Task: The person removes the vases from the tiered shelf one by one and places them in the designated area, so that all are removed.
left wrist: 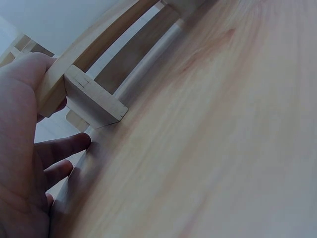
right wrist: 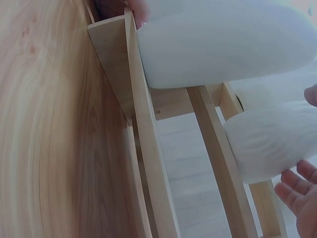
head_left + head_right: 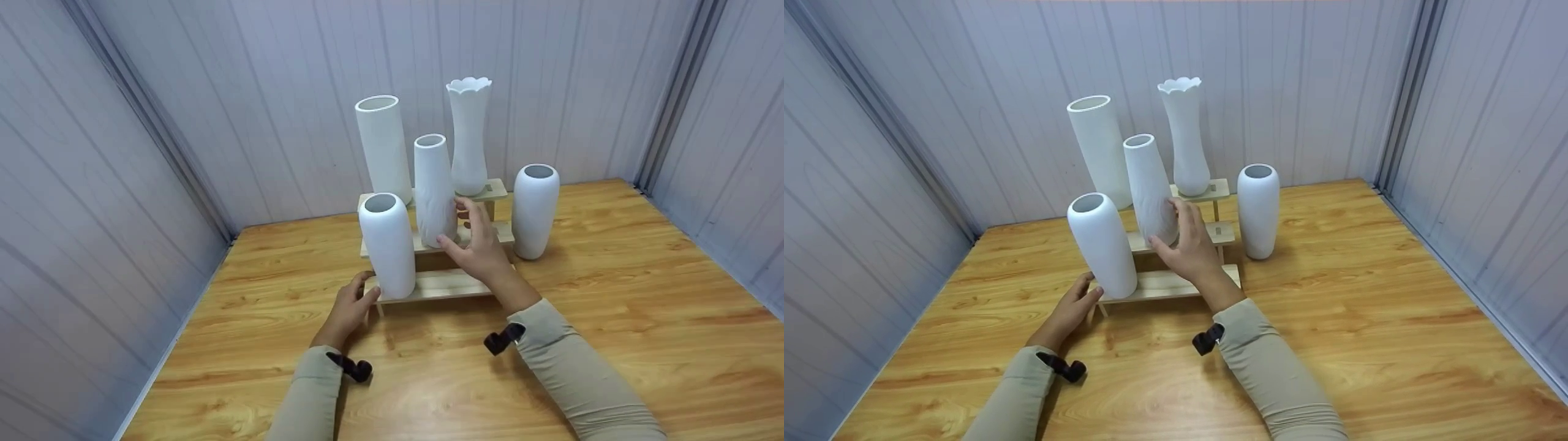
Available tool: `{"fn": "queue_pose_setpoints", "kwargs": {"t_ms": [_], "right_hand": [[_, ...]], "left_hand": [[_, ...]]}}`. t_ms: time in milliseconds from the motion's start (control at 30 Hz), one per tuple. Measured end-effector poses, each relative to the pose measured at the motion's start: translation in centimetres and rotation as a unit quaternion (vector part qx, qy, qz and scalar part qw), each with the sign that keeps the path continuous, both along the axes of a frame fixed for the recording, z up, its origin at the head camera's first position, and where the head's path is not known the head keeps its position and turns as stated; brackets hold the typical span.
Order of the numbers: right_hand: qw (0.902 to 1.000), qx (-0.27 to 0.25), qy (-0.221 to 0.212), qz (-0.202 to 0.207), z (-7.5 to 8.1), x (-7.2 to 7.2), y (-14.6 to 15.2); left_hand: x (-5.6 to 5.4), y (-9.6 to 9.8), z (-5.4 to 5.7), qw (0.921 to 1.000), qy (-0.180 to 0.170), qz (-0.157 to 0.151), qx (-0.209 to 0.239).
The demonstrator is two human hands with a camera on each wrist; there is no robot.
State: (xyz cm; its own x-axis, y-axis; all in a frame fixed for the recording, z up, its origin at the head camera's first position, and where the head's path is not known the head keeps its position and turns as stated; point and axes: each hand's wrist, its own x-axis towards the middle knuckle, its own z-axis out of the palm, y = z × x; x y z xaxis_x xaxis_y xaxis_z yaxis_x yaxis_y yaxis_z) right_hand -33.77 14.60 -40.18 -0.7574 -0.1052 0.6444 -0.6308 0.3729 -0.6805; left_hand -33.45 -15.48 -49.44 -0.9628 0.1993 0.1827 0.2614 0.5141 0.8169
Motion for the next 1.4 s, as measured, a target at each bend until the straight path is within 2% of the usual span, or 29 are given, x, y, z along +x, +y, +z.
{"fn": "queue_pose_setpoints", "kwargs": {"t_ms": [267, 667, 833, 967, 1067, 1233, 1400], "right_hand": [[0.9979, -0.031, 0.019, -0.054, 0.4, 0.4, -1.3], [0.9898, -0.071, 0.103, -0.068, 0.8, 0.9, -3.8], [0.9901, -0.078, 0.106, -0.049, 0.9, 1.3, -5.0], [0.9901, -0.088, 0.109, -0.015, 1.0, 1.6, -6.1], [0.9913, -0.086, 0.100, 0.009, 0.9, 1.7, -6.8], [0.9957, -0.070, 0.055, 0.026, 0.6, 1.8, -7.7], [0.9958, -0.077, 0.009, 0.049, 0.2, 1.8, -8.3]], "left_hand": [[0.1, 0.0, 0.0, 1.0000, 0.006, 0.000, 0.005], [0.1, -0.1, -0.1, 0.9999, 0.008, -0.005, 0.006], [0.0, -0.1, -0.1, 0.9999, 0.011, -0.004, 0.000], [0.0, 0.0, -0.1, 0.9999, 0.012, -0.006, 0.003], [0.1, 0.0, 0.0, 0.9999, 0.012, -0.009, 0.008], [0.0, 0.0, -0.1, 0.9999, 0.010, -0.003, 0.010], [-0.1, 0.0, -0.2, 0.9999, 0.012, -0.002, 0.009]]}}
